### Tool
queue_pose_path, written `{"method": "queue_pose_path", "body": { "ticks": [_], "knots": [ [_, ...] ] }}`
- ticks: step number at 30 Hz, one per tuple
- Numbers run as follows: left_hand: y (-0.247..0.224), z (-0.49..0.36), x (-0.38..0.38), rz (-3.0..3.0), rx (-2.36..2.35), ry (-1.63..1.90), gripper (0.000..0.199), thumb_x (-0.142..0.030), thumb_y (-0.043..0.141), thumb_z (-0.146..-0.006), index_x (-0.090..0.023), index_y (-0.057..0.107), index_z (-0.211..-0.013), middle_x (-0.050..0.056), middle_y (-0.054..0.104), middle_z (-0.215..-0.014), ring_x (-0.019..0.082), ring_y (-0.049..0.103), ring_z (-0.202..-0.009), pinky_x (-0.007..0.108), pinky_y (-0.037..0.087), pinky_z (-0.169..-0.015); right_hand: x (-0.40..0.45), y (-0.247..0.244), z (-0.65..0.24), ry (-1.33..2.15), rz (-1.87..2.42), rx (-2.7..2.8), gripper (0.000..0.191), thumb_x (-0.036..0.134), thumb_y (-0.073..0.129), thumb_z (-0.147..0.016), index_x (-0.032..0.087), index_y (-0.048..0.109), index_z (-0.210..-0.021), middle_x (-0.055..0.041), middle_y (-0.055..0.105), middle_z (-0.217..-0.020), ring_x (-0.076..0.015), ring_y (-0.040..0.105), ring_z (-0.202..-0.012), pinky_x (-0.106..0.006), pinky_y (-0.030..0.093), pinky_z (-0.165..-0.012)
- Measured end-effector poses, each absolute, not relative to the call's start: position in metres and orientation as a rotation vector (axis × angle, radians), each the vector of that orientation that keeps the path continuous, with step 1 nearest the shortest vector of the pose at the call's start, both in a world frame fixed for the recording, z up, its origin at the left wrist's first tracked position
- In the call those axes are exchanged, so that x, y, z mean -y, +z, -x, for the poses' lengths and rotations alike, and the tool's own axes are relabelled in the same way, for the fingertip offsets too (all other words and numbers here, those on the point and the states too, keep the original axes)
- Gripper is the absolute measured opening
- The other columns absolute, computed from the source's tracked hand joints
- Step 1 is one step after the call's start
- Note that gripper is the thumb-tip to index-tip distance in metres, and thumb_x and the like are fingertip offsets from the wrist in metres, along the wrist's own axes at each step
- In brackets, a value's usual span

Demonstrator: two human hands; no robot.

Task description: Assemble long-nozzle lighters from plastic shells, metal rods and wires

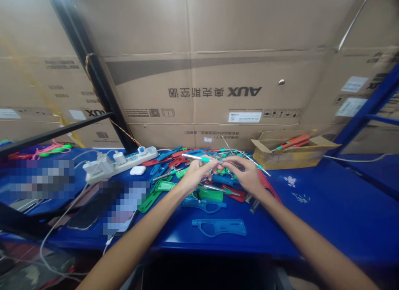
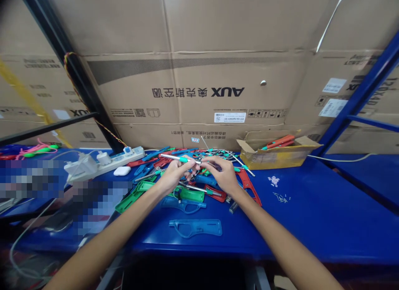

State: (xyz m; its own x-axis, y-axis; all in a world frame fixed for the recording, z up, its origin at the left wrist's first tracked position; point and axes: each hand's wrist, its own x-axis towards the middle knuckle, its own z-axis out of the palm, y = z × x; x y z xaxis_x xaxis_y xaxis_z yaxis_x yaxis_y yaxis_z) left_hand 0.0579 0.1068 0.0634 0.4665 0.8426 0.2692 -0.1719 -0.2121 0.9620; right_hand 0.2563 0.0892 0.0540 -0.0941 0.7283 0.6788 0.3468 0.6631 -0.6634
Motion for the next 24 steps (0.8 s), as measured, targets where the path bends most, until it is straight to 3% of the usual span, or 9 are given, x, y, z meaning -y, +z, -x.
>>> {"method": "queue_pose_path", "body": {
  "ticks": [5,10,12,14,17,19,24],
  "knots": [
    [0.063,-0.055,-0.111,-1.579,-0.68,0.944,0.055,-0.066,0.068,-0.087,-0.011,0.074,-0.084,0.006,0.067,-0.074,0.013,0.057,-0.061,0.022,0.048,-0.053,-0.087,0.061,-0.258,0.641,0.899,1.709,0.021,0.043,0.073,-0.086,0.024,0.082,-0.093,-0.0047,0.081,-0.095,-0.0233,0.073,-0.088,-0.034,0.057,-0.079],
    [0.059,-0.057,-0.111,-1.749,-0.746,0.866,0.068,-0.071,0.046,-0.097,-0.012,0.071,-0.071,0.006,0.065,-0.062,0.012,0.053,-0.05,0.023,0.046,-0.05,-0.089,0.056,-0.254,0.85,0.956,1.598,0.031,0.05,0.073,-0.085,0.021,0.079,-0.093,0.0014,0.064,-0.061,-0.0142,0.056,-0.053,-0.026,0.045,-0.052],
    [0.059,-0.057,-0.105,-1.852,-0.764,0.859,0.068,-0.07,0.05,-0.096,-0.015,0.066,-0.06,0.006,0.063,-0.055,0.013,0.053,-0.049,0.026,0.047,-0.053,-0.091,0.053,-0.252,0.939,0.969,1.55,0.035,0.054,0.073,-0.084,0.02,0.077,-0.093,0.0044,0.056,-0.055,-0.0113,0.047,-0.047,-0.024,0.039,-0.046],
    [0.061,-0.058,-0.099,-1.953,-0.77,0.901,0.057,-0.064,0.066,-0.09,-0.017,0.065,-0.058,0.006,0.066,-0.06,0.018,0.061,-0.062,0.031,0.053,-0.069,-0.092,0.052,-0.252,1.028,0.971,1.512,0.039,0.056,0.074,-0.082,0.019,0.075,-0.094,0.0059,0.052,-0.055,-0.0092,0.042,-0.044,-0.023,0.034,-0.044],
    [0.064,-0.057,-0.095,-2.331,-0.755,1.112,0.028,-0.048,0.074,-0.091,-0.02,0.076,-0.091,0.011,0.076,-0.104,0.029,0.064,-0.11,0.043,0.046,-0.104,-0.092,0.054,-0.253,1.145,0.959,1.483,0.042,0.057,0.076,-0.079,0.019,0.073,-0.094,0.007,0.05,-0.057,-0.0077,0.04,-0.044,-0.022,0.031,-0.043],
    [0.064,-0.055,-0.098,-2.671,-0.769,1.23,0.024,-0.036,0.065,-0.099,-0.023,0.071,-0.118,0.012,0.07,-0.126,0.03,0.057,-0.126,0.05,0.04,-0.112,-0.09,0.056,-0.254,1.221,0.949,1.49,0.042,0.057,0.078,-0.077,0.018,0.072,-0.092,0.0071,0.049,-0.057,-0.0074,0.04,-0.044,-0.022,0.031,-0.043],
    [0.051,-0.045,-0.114,-2.908,-0.729,1.138,0.034,-0.021,0.049,-0.106,-0.026,0.06,-0.137,0.009,0.07,-0.118,0.023,0.068,-0.109,0.036,0.055,-0.092,-0.088,0.06,-0.258,1.386,0.935,1.533,0.046,0.059,0.08,-0.077,0.016,0.072,-0.094,0.0029,0.06,-0.064,-0.0066,0.044,-0.044,-0.022,0.04,-0.044]
  ]
}}
